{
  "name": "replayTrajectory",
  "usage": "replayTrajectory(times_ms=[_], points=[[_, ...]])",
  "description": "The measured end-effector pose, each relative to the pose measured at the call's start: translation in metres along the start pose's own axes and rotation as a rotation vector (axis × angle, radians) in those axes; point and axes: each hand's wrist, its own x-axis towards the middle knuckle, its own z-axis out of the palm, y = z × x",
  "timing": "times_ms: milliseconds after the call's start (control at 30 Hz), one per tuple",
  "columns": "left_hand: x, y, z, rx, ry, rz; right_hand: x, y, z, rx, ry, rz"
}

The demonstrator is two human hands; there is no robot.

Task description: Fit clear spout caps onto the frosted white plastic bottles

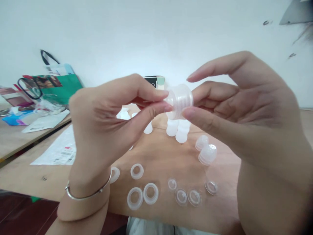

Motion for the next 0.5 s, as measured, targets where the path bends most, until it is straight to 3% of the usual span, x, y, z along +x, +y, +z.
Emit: replayTrajectory(times_ms=[233,367,500], points=[[0.001,0.001,-0.009,-0.033,-0.155,-0.060,0.000,0.010,-0.006,-0.051,-0.103,0.019],[0.000,0.001,-0.013,-0.045,-0.192,-0.023,0.000,0.015,-0.006,-0.137,-0.163,0.043],[-0.001,0.004,-0.014,-0.092,-0.246,-0.091,-0.001,0.015,-0.005,-0.121,-0.261,0.099]])
